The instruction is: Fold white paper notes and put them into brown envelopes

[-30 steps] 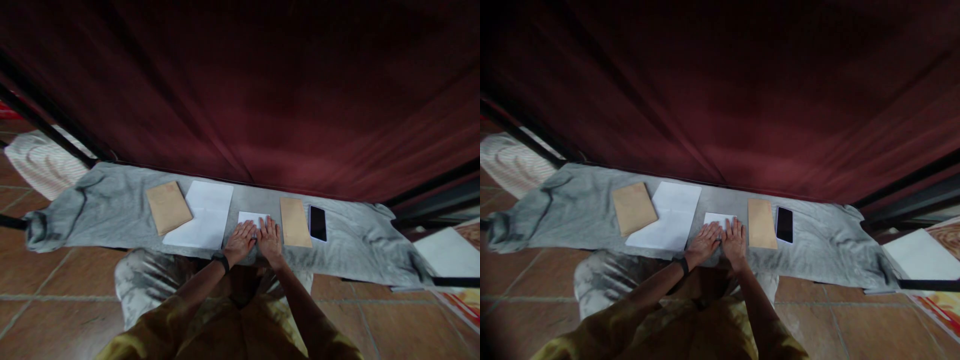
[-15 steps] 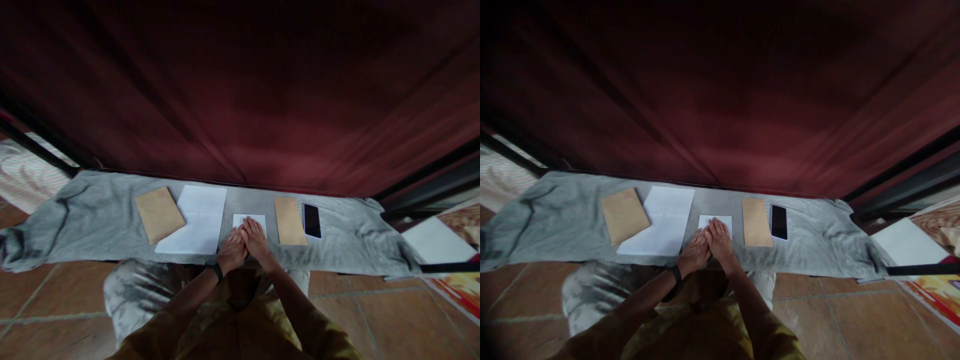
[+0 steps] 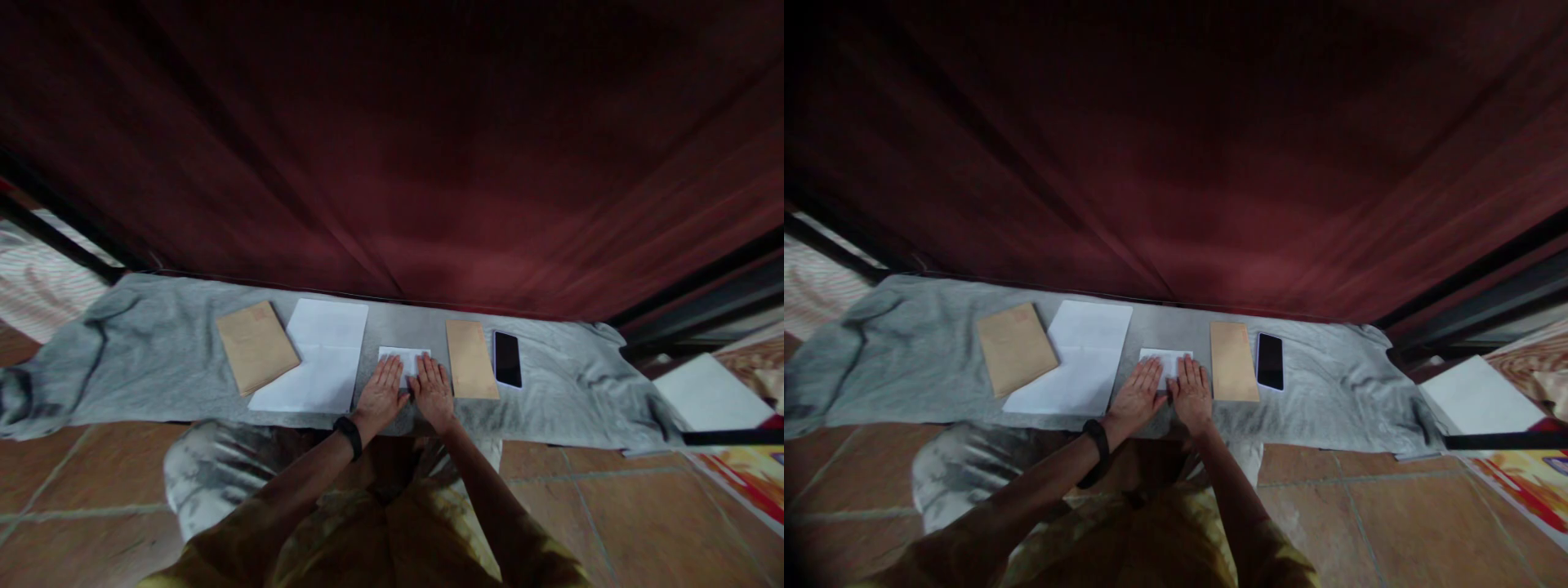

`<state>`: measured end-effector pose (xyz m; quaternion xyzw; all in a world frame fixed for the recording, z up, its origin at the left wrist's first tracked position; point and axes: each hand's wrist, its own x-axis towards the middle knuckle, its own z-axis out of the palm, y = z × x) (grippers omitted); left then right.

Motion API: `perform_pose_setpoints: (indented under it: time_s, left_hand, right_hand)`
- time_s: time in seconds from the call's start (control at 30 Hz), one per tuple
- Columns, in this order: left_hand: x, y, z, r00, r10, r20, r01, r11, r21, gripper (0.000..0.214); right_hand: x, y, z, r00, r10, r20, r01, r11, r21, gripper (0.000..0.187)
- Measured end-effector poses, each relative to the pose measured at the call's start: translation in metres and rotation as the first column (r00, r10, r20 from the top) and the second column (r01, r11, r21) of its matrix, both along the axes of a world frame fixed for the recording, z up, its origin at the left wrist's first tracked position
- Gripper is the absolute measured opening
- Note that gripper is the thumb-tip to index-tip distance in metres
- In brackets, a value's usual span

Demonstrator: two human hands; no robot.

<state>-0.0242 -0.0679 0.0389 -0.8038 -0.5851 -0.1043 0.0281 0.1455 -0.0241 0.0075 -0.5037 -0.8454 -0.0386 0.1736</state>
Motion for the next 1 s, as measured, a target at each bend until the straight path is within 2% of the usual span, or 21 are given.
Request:
perform_pose_setpoints:
  time_s: [0.1,0.2,0.33,0.47,1.0]
  left_hand:
    - [0.011,0.024,0.006,0.998,-0.06,0.016,0.06,0.998,0.004,0.062]
    - [0.012,0.033,0.002,0.995,-0.094,0.038,0.095,0.995,-0.011,0.057]
    - [-0.002,0.026,-0.008,0.993,-0.101,0.068,0.102,0.995,-0.009,0.056]
    - [-0.014,0.019,-0.01,0.994,-0.076,0.076,0.077,0.997,-0.011,0.06]
    - [-0.003,0.018,-0.01,0.999,-0.042,0.016,0.043,0.995,-0.086,0.063]
  right_hand:
    - [0.0,0.0,0.0,1.0,-0.003,0.009,0.003,1.0,-0.004,0.054]
    - [0.0,0.0,-0.001,1.0,-0.008,0.016,0.008,1.0,-0.008,0.053]
    - [0.001,0.001,-0.002,1.0,-0.001,0.012,0.001,1.0,-0.007,0.053]
    - [0.001,0.001,-0.001,1.0,-0.002,0.002,0.002,1.0,0.001,0.055]
    - [0.005,-0.004,-0.004,0.998,-0.045,-0.036,0.045,0.999,-0.016,0.057]
